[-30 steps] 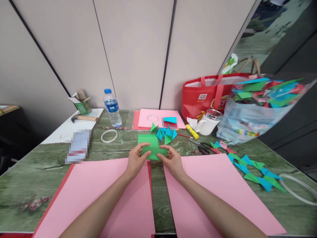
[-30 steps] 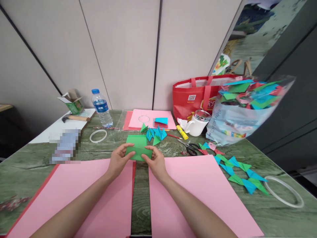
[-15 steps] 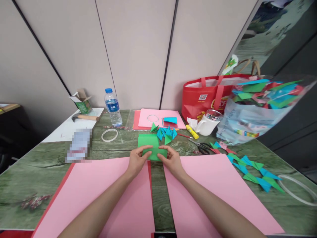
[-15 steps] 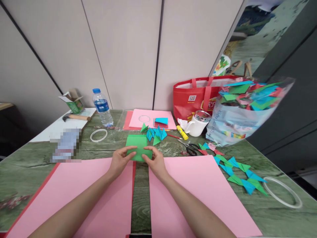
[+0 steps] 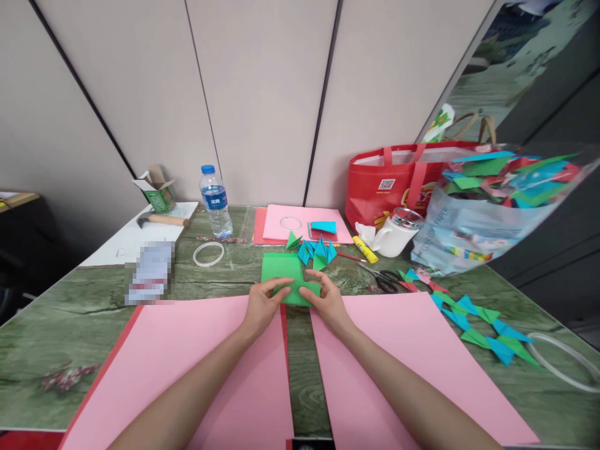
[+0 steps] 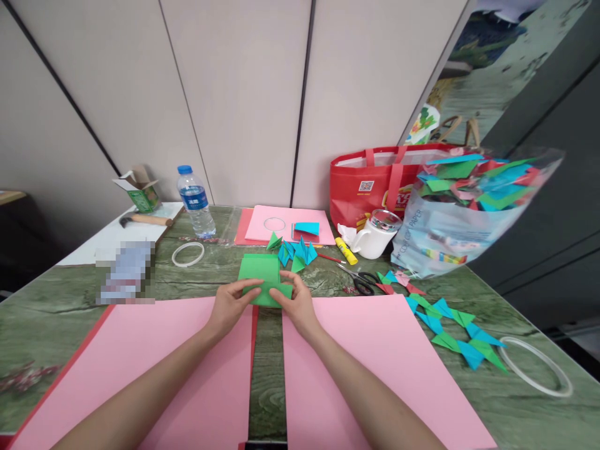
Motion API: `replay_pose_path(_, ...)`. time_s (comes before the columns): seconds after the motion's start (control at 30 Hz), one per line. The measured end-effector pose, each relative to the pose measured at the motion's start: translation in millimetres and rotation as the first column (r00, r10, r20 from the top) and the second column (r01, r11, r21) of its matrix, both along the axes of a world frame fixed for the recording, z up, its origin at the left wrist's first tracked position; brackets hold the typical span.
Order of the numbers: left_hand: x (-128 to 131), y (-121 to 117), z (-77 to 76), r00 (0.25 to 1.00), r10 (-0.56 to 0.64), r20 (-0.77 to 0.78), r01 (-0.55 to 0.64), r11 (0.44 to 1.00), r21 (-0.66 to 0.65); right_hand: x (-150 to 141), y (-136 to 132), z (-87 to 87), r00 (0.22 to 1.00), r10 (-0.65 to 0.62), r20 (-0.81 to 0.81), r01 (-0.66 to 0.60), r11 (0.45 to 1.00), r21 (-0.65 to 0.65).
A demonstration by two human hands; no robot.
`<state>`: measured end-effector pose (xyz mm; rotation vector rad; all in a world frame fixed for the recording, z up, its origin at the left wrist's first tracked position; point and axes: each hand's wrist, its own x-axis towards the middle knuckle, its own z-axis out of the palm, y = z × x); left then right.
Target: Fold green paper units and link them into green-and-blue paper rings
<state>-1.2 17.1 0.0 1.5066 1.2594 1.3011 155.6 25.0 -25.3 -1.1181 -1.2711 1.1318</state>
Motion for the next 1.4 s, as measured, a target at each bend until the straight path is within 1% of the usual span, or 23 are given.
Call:
replay_pose_path(0.1, 0.3, -0.8, 1.1, 1.000, 0.005, 0.010, -0.005, 1.000, 0.012, -2.7, -2.9, 5.9, 0.988, 0.089, -0.123, -0.103, 0.988, -0.115)
replay_pose_path(0.17, 0.8, -1.6, 1.6, 1.000, 0.009, 0.011, -0.009, 1.000, 0.013, -3.3, -3.6, 7.3, 0.978, 0.115, -0.172, -0.143, 0.976, -0.163)
replay_pose_path(0.4, 2.5, -4.5, 3.1, 0.999, 0.036, 0.000, -0.036, 0.999, 0.032, -1.3, -2.8, 4.2, 0.951, 0.182, -0.248, -0.239, 0.946, -0.221)
replay_pose_path(0.53, 3.3, -4.9, 3.9, 0.998, 0.064, 0.005, -0.064, 0.997, 0.031, -2.7, -3.8, 5.0, 0.956, 0.178, -0.233, -0.231, 0.947, -0.224)
replay_pose_path(0.63, 3.8, -5.4, 3.3, 0.998, 0.060, 0.012, -0.060, 0.998, 0.030, -4.3, -4.1, 5.7, 0.963, 0.163, -0.215, -0.209, 0.954, -0.214)
replay_pose_path(0.87, 3.6, -6.2, 4.0, 0.998, 0.065, 0.026, -0.066, 0.997, 0.048, -4.6, -1.7, 2.3, 0.966, 0.103, -0.237, -0.159, 0.960, -0.231)
replay_pose_path(1.03, 2.8, -5.2, 5.1, 0.997, 0.064, 0.036, -0.065, 0.997, 0.038, -2.1, 0.3, 2.7, 0.955, 0.133, -0.267, -0.196, 0.954, -0.226)
replay_pose_path(1.2, -2.2, -0.8, 7.1, 0.991, 0.118, 0.062, -0.120, 0.992, 0.029, 0.7, 4.2, -2.1, 0.933, 0.163, -0.320, -0.232, 0.954, -0.191)
replay_pose_path(1.4, -7.0, 5.5, 2.4, 0.988, 0.128, 0.085, -0.128, 0.992, -0.007, 1.0, 6.2, -6.0, 0.921, 0.169, -0.350, -0.246, 0.951, -0.188)
